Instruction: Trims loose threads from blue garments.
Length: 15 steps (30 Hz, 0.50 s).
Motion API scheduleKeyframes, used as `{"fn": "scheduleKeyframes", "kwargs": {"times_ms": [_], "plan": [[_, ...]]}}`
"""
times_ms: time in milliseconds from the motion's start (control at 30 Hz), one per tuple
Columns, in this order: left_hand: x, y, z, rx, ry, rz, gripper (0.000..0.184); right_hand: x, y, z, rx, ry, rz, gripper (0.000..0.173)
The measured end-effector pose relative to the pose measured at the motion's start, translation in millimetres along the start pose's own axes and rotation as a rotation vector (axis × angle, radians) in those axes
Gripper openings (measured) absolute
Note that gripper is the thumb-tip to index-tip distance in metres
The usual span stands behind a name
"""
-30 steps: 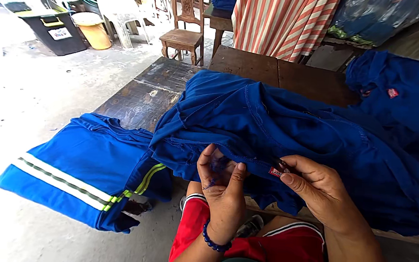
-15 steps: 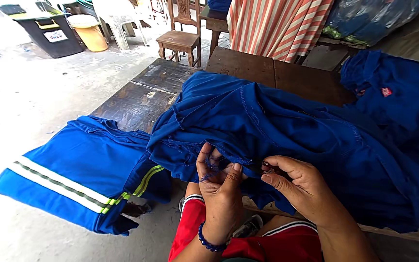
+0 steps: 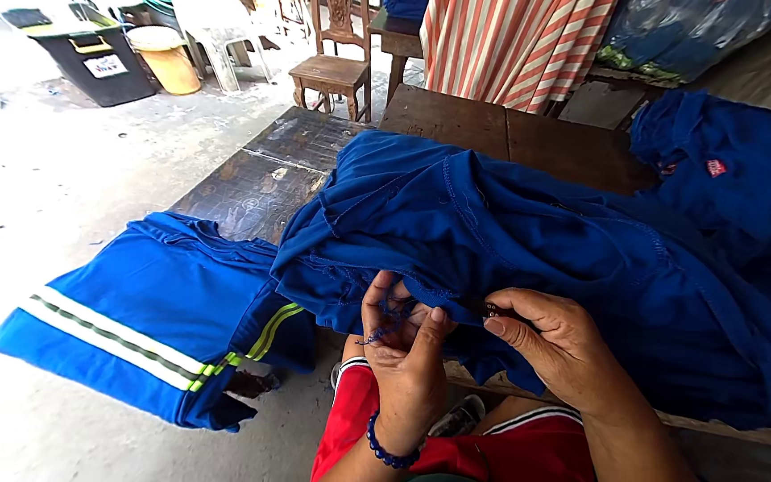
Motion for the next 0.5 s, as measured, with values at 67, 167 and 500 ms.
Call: {"fn": "scheduleKeyframes", "kwargs": {"times_ms": [67, 167, 500], "plan": [[0.7, 0.1, -0.5, 0.012, -0.027, -0.007, 0.036, 0.7, 2.2, -1.3, -0.043, 0.010, -0.073, 0.024], [-2.3, 1.5, -4.8, -0.119, -0.110, -0.083, 0.027, 4.9, 6.4, 3.2, -0.022, 0.044, -0.191, 0.015], [-19.1, -3.1, -34.3, -0.759, -0.444, 0.151, 0.015, -6.0, 24.3, 24.8, 0.507, 0.178, -0.127, 0.019]]}}
Point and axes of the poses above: each hand's wrist, its own x-axis away from the middle knuckle, its own y-axis out of the back of the hand, z = x × y, the point moved 5 cm from there along -x, towards the middle knuckle, and after that the axes turned 14 degrees about y, right-handed, at the moved point
